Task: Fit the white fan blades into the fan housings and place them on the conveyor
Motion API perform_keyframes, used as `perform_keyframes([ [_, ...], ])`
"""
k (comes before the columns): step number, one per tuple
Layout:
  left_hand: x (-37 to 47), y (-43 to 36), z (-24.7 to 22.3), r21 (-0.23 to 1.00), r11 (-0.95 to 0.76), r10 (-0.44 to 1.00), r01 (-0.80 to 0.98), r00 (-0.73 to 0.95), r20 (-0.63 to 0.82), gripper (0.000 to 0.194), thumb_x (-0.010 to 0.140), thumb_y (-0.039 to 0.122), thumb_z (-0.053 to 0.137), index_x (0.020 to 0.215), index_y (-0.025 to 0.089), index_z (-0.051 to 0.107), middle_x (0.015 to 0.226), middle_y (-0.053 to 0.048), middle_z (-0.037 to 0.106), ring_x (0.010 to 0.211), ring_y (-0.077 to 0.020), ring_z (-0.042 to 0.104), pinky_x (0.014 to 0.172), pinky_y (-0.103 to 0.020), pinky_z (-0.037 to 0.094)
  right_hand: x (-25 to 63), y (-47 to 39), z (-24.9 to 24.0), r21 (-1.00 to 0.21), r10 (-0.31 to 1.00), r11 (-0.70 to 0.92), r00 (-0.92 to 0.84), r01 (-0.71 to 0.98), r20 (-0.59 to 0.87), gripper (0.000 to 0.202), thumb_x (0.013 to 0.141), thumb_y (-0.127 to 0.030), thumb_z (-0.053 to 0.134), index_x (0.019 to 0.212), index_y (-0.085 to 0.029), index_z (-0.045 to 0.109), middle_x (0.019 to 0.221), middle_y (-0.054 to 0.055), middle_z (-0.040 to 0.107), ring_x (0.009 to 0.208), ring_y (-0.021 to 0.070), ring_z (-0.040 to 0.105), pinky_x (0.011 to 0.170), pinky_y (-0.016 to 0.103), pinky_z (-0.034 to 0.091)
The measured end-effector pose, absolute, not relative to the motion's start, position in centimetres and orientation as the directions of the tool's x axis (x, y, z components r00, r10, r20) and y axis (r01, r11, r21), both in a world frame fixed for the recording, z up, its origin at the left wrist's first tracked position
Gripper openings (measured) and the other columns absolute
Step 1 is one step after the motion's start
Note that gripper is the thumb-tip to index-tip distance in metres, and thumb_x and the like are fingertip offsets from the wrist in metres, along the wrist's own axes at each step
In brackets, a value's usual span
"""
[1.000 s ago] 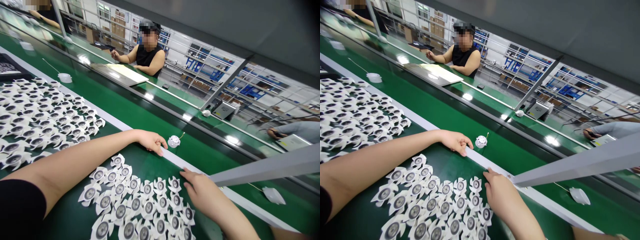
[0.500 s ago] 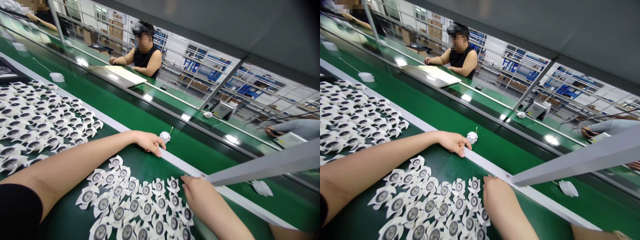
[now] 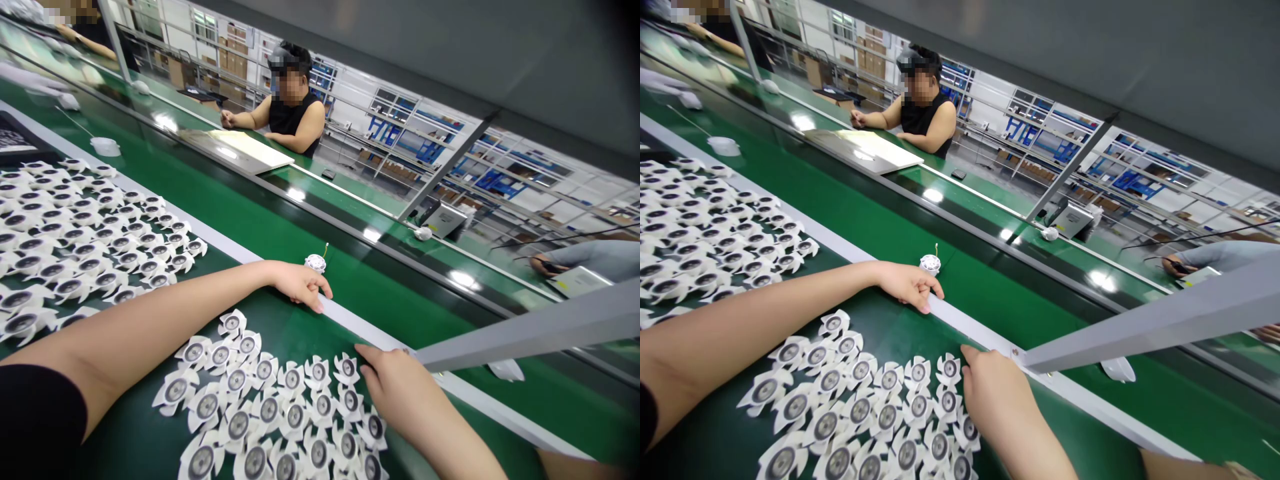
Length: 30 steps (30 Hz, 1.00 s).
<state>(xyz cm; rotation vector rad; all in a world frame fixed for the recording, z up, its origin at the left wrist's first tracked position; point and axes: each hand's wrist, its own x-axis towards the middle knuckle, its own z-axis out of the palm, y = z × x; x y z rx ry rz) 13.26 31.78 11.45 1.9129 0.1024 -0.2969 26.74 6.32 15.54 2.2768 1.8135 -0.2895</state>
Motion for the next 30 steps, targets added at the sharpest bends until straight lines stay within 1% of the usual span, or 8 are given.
perform_keyframes([
  [5,13.3,31.8,11.5,0.906,-0.362,-0.067,0.218,0.964,-0.258,0.065,0.076,0.048,0.077,0.127,0.015,0.054,0.07,0.003,0.055,0.055,-0.0119,0.049,0.049,-0.022,0.039,26.6,6.8,15.8,0.049,0.91,-0.273,0.274,0.961,-0.312,0.04,0.092,-0.02,0.042,0.123,-0.02,0.067,0.102,0.015,0.073,0.095,0.0324,0.069,0.072,0.039,0.048],
  [11,13.2,31.8,11.5,0.905,-0.368,-0.069,0.214,0.964,-0.256,0.061,0.079,0.046,0.074,0.128,0.015,0.054,0.071,0.003,0.055,0.055,-0.0111,0.048,0.049,-0.022,0.039,26.6,7.3,16.5,0.046,0.879,-0.347,0.341,0.937,-0.332,0.033,0.092,-0.022,0.048,0.118,-0.022,0.069,0.097,0.011,0.074,0.096,0.0288,0.069,0.074,0.034,0.044],
  [16,13.2,31.8,11.5,0.901,-0.374,-0.061,0.22,0.963,-0.261,0.061,0.079,0.047,0.075,0.128,0.016,0.054,0.071,0.004,0.055,0.055,-0.0108,0.049,0.049,-0.021,0.039,26.4,7.3,16.7,0.044,0.876,-0.355,0.348,0.934,-0.334,0.031,0.092,-0.023,0.049,0.115,-0.023,0.07,0.094,0.01,0.074,0.094,0.0283,0.069,0.07,0.033,0.042],
  [20,13.2,31.8,11.4,0.906,-0.359,-0.062,0.223,0.963,-0.262,0.062,0.079,0.047,0.075,0.128,0.016,0.054,0.07,0.004,0.054,0.055,-0.0107,0.049,0.049,-0.021,0.039,26.5,7.4,16.7,0.055,0.871,-0.368,0.364,0.928,-0.33,0.032,0.092,-0.024,0.049,0.117,-0.023,0.069,0.094,0.01,0.074,0.093,0.0285,0.069,0.069,0.032,0.041],
  [23,13.2,31.8,11.4,0.907,-0.358,-0.059,0.223,0.964,-0.26,0.062,0.079,0.047,0.076,0.128,0.016,0.054,0.07,0.004,0.054,0.056,-0.0106,0.049,0.05,-0.021,0.04,26.6,7.6,16.6,0.041,0.874,-0.374,0.367,0.927,-0.318,0.032,0.092,-0.025,0.05,0.117,-0.022,0.069,0.096,0.01,0.074,0.093,0.0286,0.068,0.07,0.033,0.041],
  [27,13.2,31.8,11.4,0.906,-0.362,-0.058,0.221,0.964,-0.258,0.062,0.079,0.048,0.075,0.128,0.017,0.055,0.07,0.004,0.054,0.056,-0.0108,0.049,0.049,-0.021,0.04,26.9,7.5,16.5,0.029,0.883,-0.361,0.352,0.932,-0.312,0.03,0.092,-0.026,0.05,0.113,-0.023,0.07,0.094,0.009,0.074,0.089,0.0285,0.068,0.067,0.033,0.04],
  [30,13.2,31.8,11.4,0.903,-0.367,-0.055,0.222,0.964,-0.259,0.062,0.078,0.049,0.075,0.128,0.018,0.055,0.07,0.004,0.055,0.055,-0.011,0.049,0.049,-0.022,0.039,26.9,7.3,16.3,0.016,0.884,-0.36,0.347,0.933,-0.313,0.032,0.091,-0.026,0.051,0.118,-0.022,0.069,0.094,0.009,0.074,0.091,0.0288,0.068,0.069,0.033,0.041],
])
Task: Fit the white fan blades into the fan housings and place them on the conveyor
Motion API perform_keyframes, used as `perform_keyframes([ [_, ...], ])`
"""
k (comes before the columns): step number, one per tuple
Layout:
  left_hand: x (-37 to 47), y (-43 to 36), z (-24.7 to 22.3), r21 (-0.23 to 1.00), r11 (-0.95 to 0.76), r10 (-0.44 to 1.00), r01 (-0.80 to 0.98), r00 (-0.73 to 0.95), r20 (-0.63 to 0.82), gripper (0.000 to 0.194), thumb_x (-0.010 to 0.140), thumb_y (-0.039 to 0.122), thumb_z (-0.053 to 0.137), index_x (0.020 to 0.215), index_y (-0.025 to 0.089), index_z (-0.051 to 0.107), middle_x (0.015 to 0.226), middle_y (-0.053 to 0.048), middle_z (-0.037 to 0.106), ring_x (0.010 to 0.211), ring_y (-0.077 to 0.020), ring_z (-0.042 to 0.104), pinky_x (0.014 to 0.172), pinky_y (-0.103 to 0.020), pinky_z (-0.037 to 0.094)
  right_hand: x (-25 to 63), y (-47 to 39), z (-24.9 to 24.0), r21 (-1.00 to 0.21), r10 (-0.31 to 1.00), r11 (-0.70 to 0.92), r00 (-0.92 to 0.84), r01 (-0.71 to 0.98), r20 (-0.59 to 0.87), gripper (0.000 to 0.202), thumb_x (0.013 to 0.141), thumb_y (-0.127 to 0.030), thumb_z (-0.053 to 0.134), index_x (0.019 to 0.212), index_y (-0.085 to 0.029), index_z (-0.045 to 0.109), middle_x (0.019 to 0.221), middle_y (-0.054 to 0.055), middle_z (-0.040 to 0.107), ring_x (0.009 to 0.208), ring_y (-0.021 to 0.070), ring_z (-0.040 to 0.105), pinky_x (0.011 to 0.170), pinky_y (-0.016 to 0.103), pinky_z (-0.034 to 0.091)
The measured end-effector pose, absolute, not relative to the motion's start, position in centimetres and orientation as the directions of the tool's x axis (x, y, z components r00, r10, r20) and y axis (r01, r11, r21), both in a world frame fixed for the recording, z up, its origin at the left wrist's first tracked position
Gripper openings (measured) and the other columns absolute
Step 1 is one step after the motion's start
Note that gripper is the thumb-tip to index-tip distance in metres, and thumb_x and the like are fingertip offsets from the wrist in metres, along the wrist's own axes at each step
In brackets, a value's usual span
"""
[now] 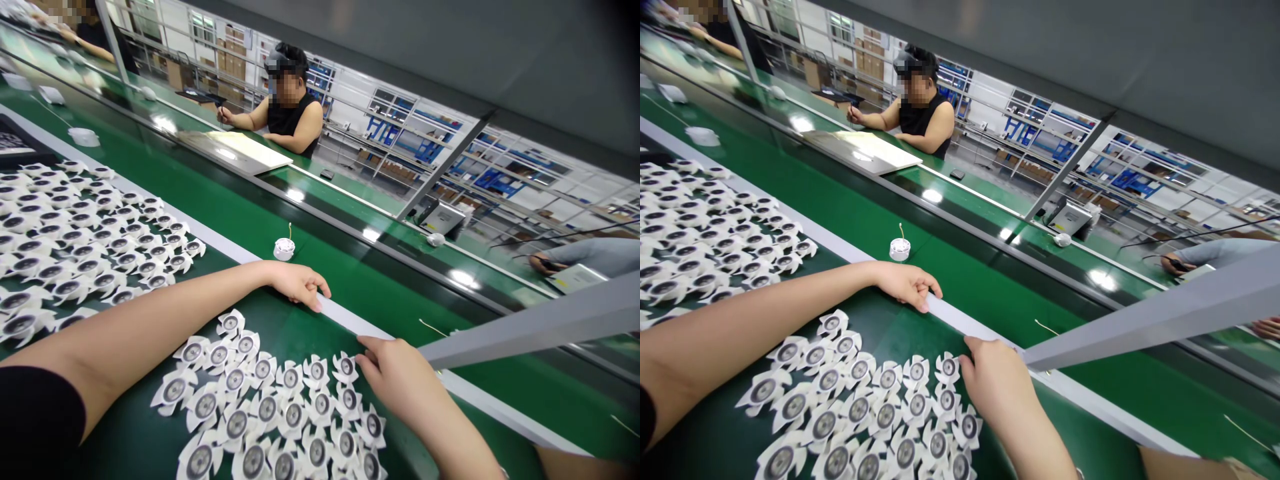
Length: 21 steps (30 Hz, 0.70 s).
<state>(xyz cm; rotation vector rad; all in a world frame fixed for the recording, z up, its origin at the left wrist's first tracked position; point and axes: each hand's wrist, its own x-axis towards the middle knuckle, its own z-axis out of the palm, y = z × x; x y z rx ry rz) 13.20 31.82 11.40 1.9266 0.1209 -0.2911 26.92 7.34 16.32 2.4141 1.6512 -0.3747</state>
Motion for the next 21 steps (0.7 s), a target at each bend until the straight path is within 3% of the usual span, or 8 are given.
perform_keyframes([
  [4,13.3,31.9,11.2,0.902,-0.371,-0.055,0.222,0.964,-0.259,0.062,0.078,0.049,0.075,0.127,0.018,0.055,0.07,0.004,0.054,0.054,-0.011,0.049,0.047,-0.022,0.038,26.8,7.3,16.3,0.01,0.891,-0.357,0.344,0.934,-0.297,0.032,0.091,-0.027,0.051,0.117,-0.022,0.069,0.094,0.01,0.074,0.092,0.0291,0.068,0.069,0.033,0.042],
  [6,13.3,31.9,11.1,0.901,-0.376,-0.054,0.218,0.965,-0.256,0.063,0.077,0.05,0.075,0.127,0.018,0.055,0.069,0.004,0.054,0.053,-0.0111,0.049,0.046,-0.022,0.037,27.0,7.2,16.5,0.003,0.899,-0.342,0.328,0.94,-0.291,0.028,0.091,-0.026,0.05,0.108,-0.021,0.072,0.089,0.009,0.074,0.086,0.0278,0.069,0.066,0.032,0.041],
  [8,13.3,31.9,11.0,0.901,-0.378,-0.052,0.211,0.967,-0.248,0.063,0.077,0.05,0.076,0.127,0.018,0.056,0.069,0.004,0.054,0.053,-0.0112,0.049,0.046,-0.021,0.037,27.8,7.3,16.5,-0.041,0.916,-0.305,0.281,0.952,-0.287,0.027,0.092,-0.026,0.048,0.097,-0.022,0.074,0.081,0.007,0.074,0.078,0.0248,0.069,0.063,0.031,0.042],
  [10,13.3,31.9,11.0,0.905,-0.373,-0.054,0.205,0.969,-0.242,0.064,0.076,0.05,0.076,0.127,0.018,0.056,0.069,0.004,0.055,0.054,-0.0112,0.049,0.046,-0.021,0.037,29.3,7.3,16.2,-0.116,0.939,-0.266,0.231,0.957,-0.254,0.03,0.094,-0.026,0.045,0.1,-0.022,0.074,0.084,0.006,0.075,0.076,0.0225,0.069,0.064,0.03,0.045],
  [13,13.3,31.9,11.0,0.91,-0.359,-0.062,0.208,0.967,-0.246,0.065,0.076,0.05,0.076,0.128,0.018,0.055,0.07,0.003,0.055,0.054,-0.0112,0.049,0.046,-0.021,0.037,32.4,7.7,14.9,-0.158,0.967,-0.245,0.23,0.957,-0.105,0.036,0.095,-0.028,0.042,0.116,-0.02,0.07,0.108,0.007,0.074,0.096,0.0222,0.069,0.082,0.031,0.052],
  [16,13.3,31.9,11.1,0.911,-0.35,-0.062,0.218,0.965,-0.255,0.065,0.076,0.05,0.077,0.129,0.018,0.055,0.07,0.004,0.055,0.054,-0.011,0.049,0.047,-0.021,0.038,35.2,8.5,12.9,-0.11,0.963,-0.266,0.268,0.958,0.006,0.04,0.094,-0.022,0.04,0.118,-0.011,0.069,0.124,0.013,0.067,0.117,0.0244,0.062,0.104,0.036,0.045],
  [21,13.3,32.0,11.2,0.905,-0.358,-0.059,0.23,0.962,-0.268,0.066,0.075,0.051,0.077,0.129,0.019,0.055,0.071,0.004,0.055,0.056,-0.0114,0.051,0.049,-0.022,0.04,37.2,9.5,10.0,-0.036,0.949,-0.314,0.315,0.949,0.013,0.043,0.091,-0.015,0.042,0.125,-0.004,0.064,0.141,0.02,0.052,0.132,0.0288,0.049,0.113,0.04,0.038],
])
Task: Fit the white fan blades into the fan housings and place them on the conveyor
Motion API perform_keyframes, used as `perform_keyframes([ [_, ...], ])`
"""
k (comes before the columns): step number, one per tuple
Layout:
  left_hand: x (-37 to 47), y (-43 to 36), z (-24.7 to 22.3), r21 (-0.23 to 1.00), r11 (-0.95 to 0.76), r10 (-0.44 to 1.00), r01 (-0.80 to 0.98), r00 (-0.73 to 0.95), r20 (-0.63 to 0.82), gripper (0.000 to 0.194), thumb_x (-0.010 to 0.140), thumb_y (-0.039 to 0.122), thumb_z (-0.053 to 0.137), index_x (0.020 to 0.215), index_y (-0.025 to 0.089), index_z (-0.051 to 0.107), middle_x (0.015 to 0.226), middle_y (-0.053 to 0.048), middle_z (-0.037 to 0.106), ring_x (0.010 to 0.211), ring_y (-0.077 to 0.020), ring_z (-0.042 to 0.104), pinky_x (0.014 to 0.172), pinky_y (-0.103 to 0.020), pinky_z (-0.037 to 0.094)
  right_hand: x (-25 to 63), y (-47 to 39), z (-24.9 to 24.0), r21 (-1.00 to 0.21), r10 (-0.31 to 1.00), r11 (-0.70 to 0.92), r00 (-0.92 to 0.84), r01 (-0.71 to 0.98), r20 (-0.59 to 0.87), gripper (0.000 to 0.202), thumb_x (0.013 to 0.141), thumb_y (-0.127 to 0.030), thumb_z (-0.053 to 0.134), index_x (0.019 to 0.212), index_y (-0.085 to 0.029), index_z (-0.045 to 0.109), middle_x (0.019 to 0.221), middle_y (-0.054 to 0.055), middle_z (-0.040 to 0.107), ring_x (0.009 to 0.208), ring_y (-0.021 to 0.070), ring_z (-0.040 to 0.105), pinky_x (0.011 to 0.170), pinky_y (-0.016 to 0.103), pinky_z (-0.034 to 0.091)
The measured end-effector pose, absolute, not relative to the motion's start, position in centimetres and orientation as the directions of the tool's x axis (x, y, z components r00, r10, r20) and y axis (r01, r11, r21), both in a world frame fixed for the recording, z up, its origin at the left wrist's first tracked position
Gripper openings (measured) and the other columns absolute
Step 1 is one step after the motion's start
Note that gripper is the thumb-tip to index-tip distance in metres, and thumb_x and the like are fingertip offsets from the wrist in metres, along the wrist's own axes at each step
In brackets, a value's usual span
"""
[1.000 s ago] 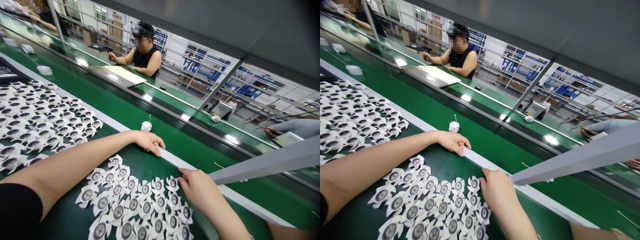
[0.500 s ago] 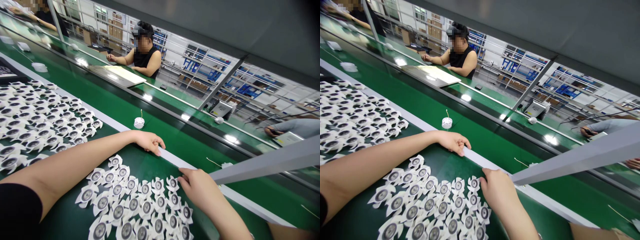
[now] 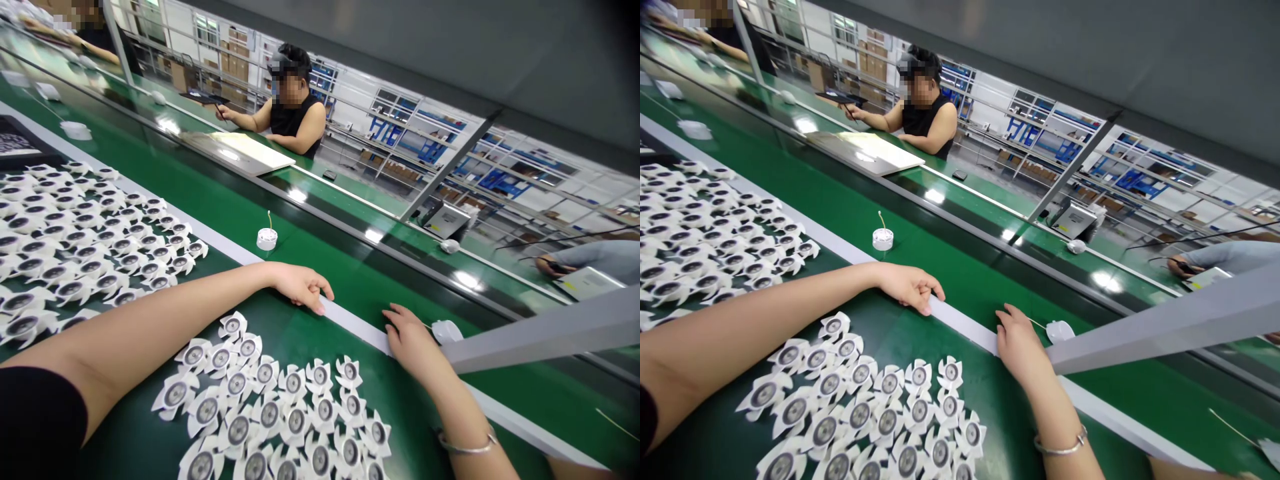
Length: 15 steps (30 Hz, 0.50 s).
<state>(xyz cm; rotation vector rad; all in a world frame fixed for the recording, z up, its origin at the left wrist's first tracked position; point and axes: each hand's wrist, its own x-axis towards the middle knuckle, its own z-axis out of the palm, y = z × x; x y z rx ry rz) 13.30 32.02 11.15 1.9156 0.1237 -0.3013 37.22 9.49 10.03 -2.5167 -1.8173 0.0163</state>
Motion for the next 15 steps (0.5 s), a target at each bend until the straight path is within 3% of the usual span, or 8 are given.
perform_keyframes([
  [3,13.3,32.0,11.2,0.904,-0.355,-0.057,0.239,0.959,-0.276,0.067,0.075,0.052,0.077,0.129,0.02,0.055,0.071,0.004,0.055,0.056,-0.0112,0.05,0.049,-0.022,0.041,37.8,9.8,8.9,0.014,0.926,-0.377,0.377,0.926,0.034,0.049,0.091,-0.015,0.044,0.135,0.003,0.053,0.15,0.026,0.038,0.14,0.0349,0.037,0.116,0.047,0.033],
  [5,13.2,32.0,11.2,0.906,-0.348,-0.059,0.24,0.959,-0.276,0.067,0.075,0.052,0.077,0.13,0.019,0.055,0.072,0.004,0.055,0.056,-0.0111,0.049,0.049,-0.022,0.04,38.2,9.9,8.3,0.034,0.912,-0.409,0.408,0.912,0.031,0.05,0.092,-0.016,0.043,0.136,0.006,0.051,0.149,0.03,0.036,0.141,0.0381,0.035,0.113,0.052,0.034],
  [10,13.2,32.0,11.2,0.912,-0.333,-0.064,0.238,0.96,-0.273,0.068,0.074,0.052,0.078,0.129,0.019,0.055,0.072,0.004,0.056,0.056,-0.0112,0.05,0.05,-0.022,0.04,38.8,10.3,8.1,0.026,0.922,-0.386,0.386,0.922,-0.01,0.045,0.089,-0.01,0.043,0.129,0.001,0.059,0.134,0.025,0.057,0.13,0.0297,0.052,0.11,0.044,0.041],
  [15,13.2,32.0,11.2,0.911,-0.335,-0.067,0.239,0.959,-0.276,0.07,0.074,0.054,0.078,0.13,0.019,0.055,0.072,0.003,0.056,0.056,-0.0118,0.05,0.05,-0.023,0.04,38.5,10.4,9.1,0.016,0.941,-0.338,0.338,0.941,0.002,0.041,0.086,-0.006,0.044,0.12,-0.004,0.067,0.127,0.02,0.063,0.117,0.0262,0.06,0.106,0.039,0.044],
])
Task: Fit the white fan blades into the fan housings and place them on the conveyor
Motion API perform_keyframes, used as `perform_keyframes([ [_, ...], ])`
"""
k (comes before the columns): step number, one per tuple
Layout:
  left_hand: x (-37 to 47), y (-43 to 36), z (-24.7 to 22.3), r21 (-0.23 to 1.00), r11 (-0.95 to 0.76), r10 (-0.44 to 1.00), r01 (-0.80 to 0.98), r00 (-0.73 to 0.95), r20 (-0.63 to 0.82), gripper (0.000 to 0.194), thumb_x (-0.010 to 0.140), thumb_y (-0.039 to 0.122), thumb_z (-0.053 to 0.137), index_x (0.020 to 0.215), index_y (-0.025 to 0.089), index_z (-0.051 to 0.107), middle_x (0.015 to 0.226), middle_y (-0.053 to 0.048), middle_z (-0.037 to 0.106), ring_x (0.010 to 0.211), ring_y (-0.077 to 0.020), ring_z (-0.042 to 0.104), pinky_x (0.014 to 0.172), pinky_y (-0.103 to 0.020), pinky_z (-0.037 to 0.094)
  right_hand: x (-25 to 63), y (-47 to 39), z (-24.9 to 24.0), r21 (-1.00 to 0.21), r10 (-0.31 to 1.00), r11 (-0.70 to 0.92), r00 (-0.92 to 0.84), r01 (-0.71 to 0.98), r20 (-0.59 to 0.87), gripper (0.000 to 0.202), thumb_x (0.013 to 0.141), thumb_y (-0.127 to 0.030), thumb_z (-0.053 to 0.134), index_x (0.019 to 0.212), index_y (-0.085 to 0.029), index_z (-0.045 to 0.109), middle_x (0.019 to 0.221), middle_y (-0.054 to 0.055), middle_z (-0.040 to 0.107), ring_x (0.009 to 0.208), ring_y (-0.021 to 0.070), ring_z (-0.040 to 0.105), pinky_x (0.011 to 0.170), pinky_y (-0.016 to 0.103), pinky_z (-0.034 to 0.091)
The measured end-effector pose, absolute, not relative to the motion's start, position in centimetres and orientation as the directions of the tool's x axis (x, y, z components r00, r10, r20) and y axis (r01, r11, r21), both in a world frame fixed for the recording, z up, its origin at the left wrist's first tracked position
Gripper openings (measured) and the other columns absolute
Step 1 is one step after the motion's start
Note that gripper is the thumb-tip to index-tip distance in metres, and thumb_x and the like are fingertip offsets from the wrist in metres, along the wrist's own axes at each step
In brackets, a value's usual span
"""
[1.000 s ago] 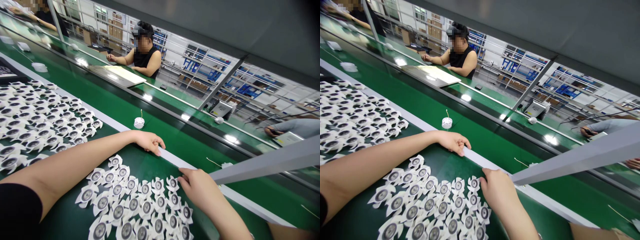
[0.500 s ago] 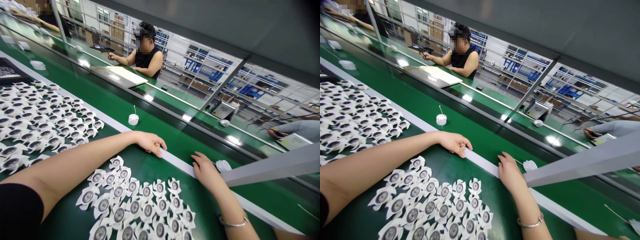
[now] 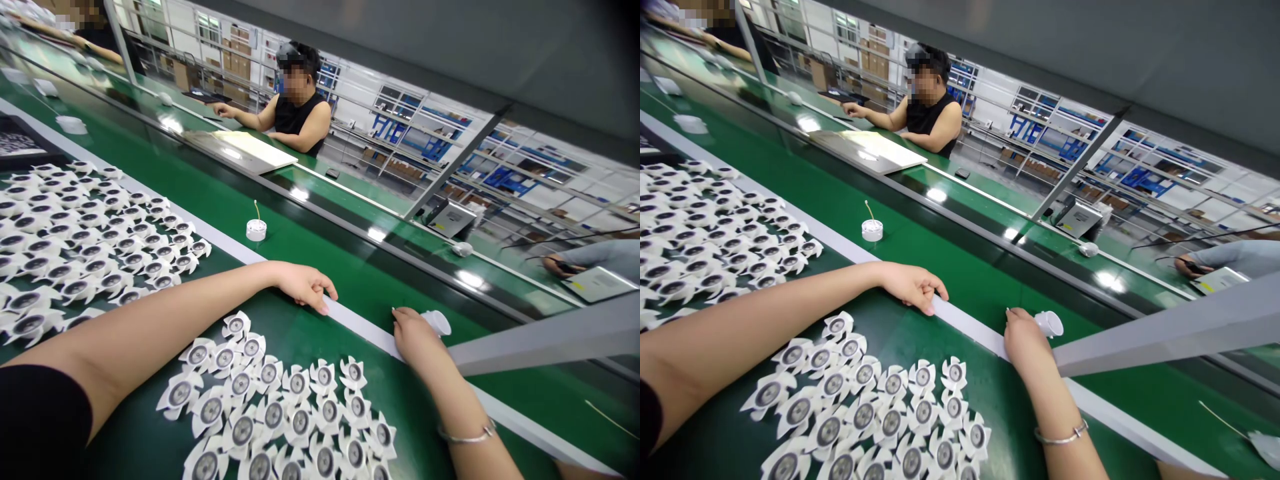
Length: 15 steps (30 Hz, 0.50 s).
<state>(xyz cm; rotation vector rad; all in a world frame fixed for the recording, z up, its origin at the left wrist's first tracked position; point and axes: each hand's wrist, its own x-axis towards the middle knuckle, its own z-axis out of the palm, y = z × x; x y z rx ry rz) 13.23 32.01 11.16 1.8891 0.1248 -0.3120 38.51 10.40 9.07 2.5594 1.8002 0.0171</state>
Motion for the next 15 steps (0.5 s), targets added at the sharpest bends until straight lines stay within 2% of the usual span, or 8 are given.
perform_keyframes([
  [8,13.3,32.2,11.2,0.912,-0.34,-0.076,0.23,0.96,-0.271,0.069,0.075,0.052,0.078,0.131,0.018,0.054,0.071,0.004,0.055,0.056,-0.0115,0.05,0.049,-0.022,0.04,37.7,10.0,10.3,-0.036,0.955,-0.297,0.296,0.954,-0.016,0.034,0.09,-0.013,0.043,0.109,-0.01,0.071,0.112,0.013,0.068,0.102,0.0218,0.064,0.096,0.031,0.046],
  [12,13.2,32.2,11.2,0.912,-0.34,-0.079,0.231,0.959,-0.272,0.069,0.075,0.051,0.078,0.131,0.018,0.054,0.072,0.003,0.056,0.057,-0.0115,0.05,0.05,-0.022,0.04,37.6,10.1,10.3,-0.076,0.945,-0.326,0.325,0.942,-0.016,0.033,0.091,-0.014,0.041,0.108,-0.011,0.069,0.108,0.014,0.069,0.097,0.0239,0.065,0.087,0.035,0.048],
  [15,13.2,32.1,11.2,0.912,-0.341,-0.079,0.23,0.959,-0.271,0.069,0.075,0.051,0.078,0.131,0.018,0.054,0.072,0.003,0.055,0.057,-0.0115,0.05,0.05,-0.022,0.041,37.5,10.0,10.4,-0.13,0.947,-0.316,0.321,0.94,0.019,0.033,0.092,-0.015,0.037,0.11,-0.01,0.065,0.108,0.016,0.069,0.098,0.0253,0.065,0.086,0.038,0.048],
])
